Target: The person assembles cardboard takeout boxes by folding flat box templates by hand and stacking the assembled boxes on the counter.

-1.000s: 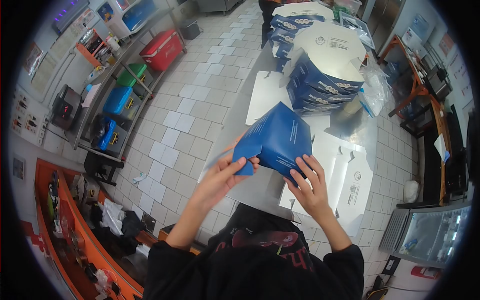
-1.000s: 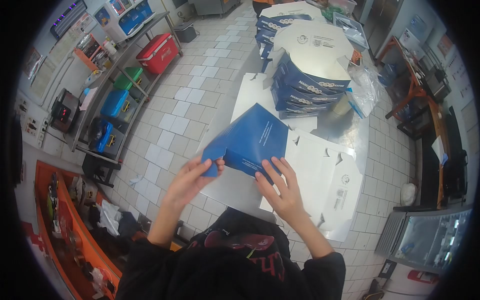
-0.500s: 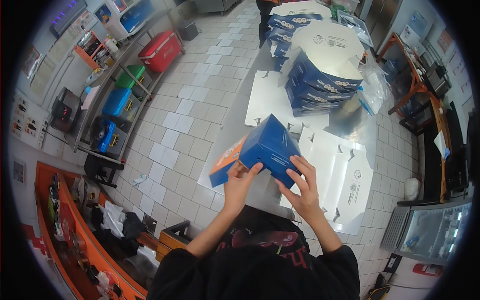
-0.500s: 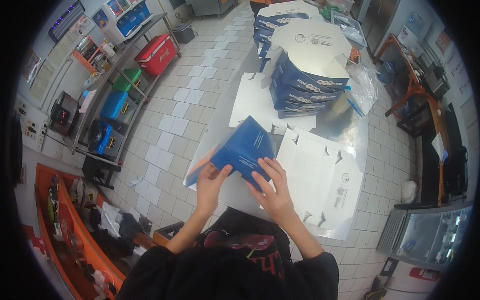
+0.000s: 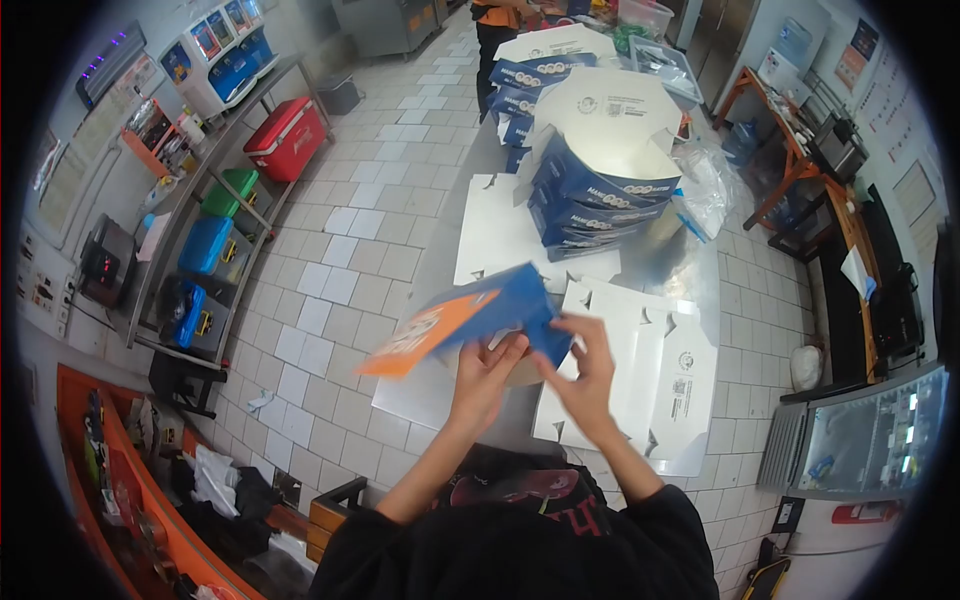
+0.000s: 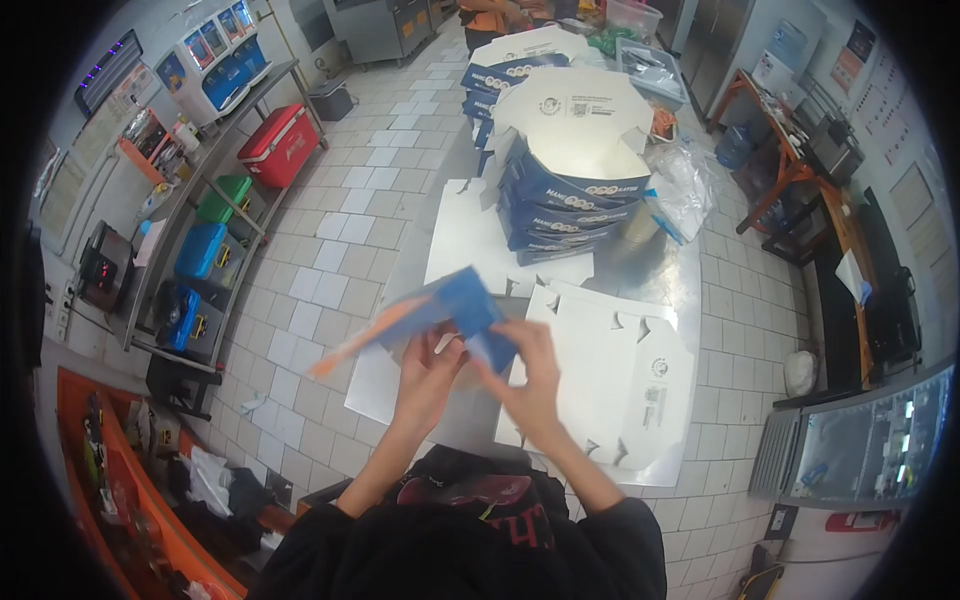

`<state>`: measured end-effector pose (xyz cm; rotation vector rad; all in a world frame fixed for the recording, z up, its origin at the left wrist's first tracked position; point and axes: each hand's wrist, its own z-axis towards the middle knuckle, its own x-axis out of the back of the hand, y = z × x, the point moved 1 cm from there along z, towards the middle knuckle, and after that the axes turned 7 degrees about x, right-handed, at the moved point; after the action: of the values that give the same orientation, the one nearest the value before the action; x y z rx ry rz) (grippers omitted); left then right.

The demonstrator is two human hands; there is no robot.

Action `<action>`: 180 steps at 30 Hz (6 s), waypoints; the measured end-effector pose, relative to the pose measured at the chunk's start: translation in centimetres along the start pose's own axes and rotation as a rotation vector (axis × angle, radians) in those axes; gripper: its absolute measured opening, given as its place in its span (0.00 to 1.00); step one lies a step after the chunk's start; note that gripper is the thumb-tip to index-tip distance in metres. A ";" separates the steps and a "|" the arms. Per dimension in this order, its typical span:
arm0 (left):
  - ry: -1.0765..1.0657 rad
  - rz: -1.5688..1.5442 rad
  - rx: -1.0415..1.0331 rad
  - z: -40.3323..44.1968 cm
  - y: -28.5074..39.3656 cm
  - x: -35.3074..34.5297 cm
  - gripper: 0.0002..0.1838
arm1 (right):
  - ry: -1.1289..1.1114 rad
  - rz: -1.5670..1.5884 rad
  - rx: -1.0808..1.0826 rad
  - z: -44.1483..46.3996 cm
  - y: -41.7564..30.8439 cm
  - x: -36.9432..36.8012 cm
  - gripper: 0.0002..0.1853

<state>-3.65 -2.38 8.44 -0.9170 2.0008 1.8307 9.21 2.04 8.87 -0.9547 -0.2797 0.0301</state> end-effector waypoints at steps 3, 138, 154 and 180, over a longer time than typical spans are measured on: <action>-0.115 0.116 -0.093 0.0 1.7 -2.3 0.08 | 0.158 0.142 -0.046 6.2 2.3 4.5 0.20; -0.522 1.134 -0.455 -1.2 18.2 20.6 0.46 | 0.300 -0.029 -0.318 -3.9 -11.2 -23.6 0.05; -0.418 1.116 -0.292 -1.3 16.6 18.1 0.42 | 0.220 0.460 -0.508 -3.5 -10.2 -21.5 0.26; -0.300 0.882 -0.331 0.6 3.7 5.1 0.17 | 0.075 -0.319 -0.591 -3.5 -1.4 -3.0 0.45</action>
<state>-9.95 -3.14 8.17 0.2777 2.0876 2.5857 7.07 -1.97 7.45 -1.4823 -0.3785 -0.3991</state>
